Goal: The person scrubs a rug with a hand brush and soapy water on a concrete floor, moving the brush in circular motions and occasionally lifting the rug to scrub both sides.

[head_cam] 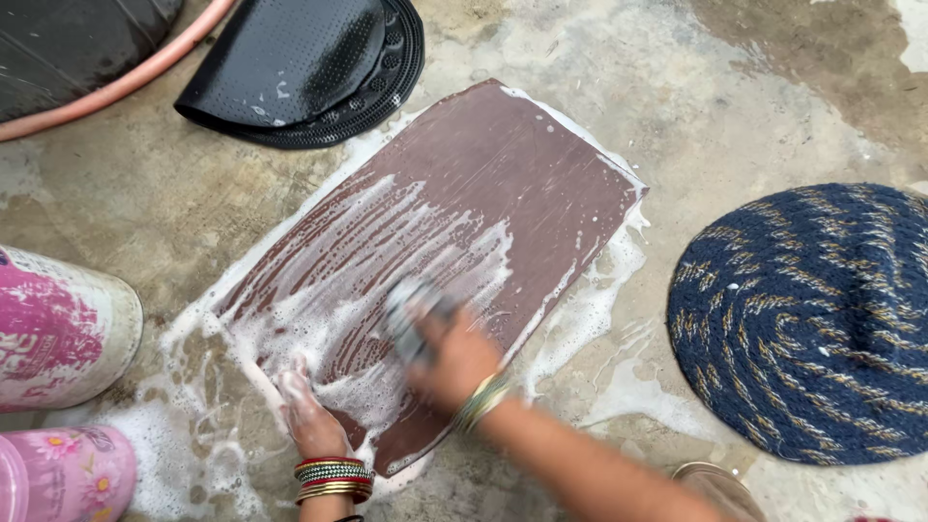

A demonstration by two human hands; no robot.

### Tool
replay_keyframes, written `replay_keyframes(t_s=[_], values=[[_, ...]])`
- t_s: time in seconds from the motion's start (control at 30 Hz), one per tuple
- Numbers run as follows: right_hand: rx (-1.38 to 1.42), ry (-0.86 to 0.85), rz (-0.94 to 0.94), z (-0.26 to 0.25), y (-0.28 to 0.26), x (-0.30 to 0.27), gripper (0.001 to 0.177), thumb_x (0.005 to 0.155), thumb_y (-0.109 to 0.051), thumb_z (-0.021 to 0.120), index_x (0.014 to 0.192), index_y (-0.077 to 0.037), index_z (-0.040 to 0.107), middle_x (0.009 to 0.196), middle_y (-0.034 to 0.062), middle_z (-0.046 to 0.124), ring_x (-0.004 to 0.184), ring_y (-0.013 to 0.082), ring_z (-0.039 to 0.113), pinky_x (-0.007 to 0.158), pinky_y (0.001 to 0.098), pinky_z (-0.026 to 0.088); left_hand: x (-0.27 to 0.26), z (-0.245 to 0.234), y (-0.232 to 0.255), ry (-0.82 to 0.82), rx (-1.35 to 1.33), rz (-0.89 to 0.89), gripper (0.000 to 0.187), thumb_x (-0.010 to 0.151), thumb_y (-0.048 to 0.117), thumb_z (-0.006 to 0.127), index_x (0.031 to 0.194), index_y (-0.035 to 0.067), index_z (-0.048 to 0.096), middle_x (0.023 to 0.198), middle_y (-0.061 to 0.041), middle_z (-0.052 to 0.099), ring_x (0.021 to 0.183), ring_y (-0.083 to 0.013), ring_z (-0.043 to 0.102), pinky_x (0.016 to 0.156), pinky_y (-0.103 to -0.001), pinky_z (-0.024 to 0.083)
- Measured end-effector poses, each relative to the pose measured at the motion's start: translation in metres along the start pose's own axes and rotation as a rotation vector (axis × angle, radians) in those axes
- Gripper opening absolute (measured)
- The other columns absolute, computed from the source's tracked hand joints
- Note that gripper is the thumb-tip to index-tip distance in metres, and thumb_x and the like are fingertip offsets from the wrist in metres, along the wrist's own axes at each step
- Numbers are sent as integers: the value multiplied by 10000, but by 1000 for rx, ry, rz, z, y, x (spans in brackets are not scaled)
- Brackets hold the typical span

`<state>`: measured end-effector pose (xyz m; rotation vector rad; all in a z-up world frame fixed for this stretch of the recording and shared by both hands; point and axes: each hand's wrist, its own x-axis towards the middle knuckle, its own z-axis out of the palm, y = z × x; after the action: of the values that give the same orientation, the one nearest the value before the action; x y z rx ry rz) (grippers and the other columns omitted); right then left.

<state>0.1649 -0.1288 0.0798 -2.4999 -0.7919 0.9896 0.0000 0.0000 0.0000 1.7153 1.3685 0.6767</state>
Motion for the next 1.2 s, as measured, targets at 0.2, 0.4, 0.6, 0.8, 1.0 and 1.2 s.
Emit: replay_keyframes(t_s=[0.2, 0.4, 0.6, 0.8, 1.0, 1.2], values=[[-177, -36, -660, 44, 0, -64, 874, 748, -608, 764, 1538, -381, 467, 1262, 238, 519, 945, 365, 662, 747, 472, 563, 9, -19, 46, 13, -182, -479, 558, 1091, 370, 197, 1493, 114, 487, 1528, -93, 527, 1339, -271, 531, 1111, -439, 396], [-322, -131, -166, -34, 40, -23, 800, 870, -626, 621, 1577, -478, 277, 1245, 142, 509, 916, 232, 620, 701, 371, 582, 0, 6, -45, 21, 452, 330, 487, 1039, 106, 303, 1488, 17, 467, 1518, -176, 508, 1339, -350, 525, 1111, -490, 414], [-123, -15, -230, 17, 14, -45, 909, 756, -487, 736, 1562, -437, 317, 1483, 204, 407, 1056, 379, 635, 814, 487, 573, -7, 27, -100, 151, 650, 565, 444, 972, 27, 460, 1404, -45, 531, 1518, -210, 504, 1394, -391, 509, 1164, -498, 403], [-173, -237, -320, 0, 7, -50, 775, 815, -506, 688, 1543, -404, 444, 1293, 215, 525, 1057, 341, 644, 841, 484, 570, -3, 14, -59, 59, 423, 150, 440, 1063, 163, 503, 1469, -4, 510, 1651, -223, 373, 1404, -382, 499, 1179, -459, 416], [-118, 318, 146, -94, 70, 31, 808, 772, -613, 749, 1497, -433, 440, 1374, 175, 502, 1114, 318, 592, 973, 461, 513, -28, 18, 30, 144, 618, -208, 867, 691, 318, 909, 1441, 114, 525, 1578, -257, 234, 1419, -495, 362, 1100, -586, 357], [-175, 509, -64, -53, 65, 41, 858, 729, -551, 790, 1510, -407, 465, 1289, 221, 517, 1132, 377, 562, 1022, 496, 443, -3, 15, 42, 92, 114, -589, 958, 760, 3, 673, 1626, 190, 309, 1476, -270, 430, 1060, -419, 712, 899, -452, 601]])
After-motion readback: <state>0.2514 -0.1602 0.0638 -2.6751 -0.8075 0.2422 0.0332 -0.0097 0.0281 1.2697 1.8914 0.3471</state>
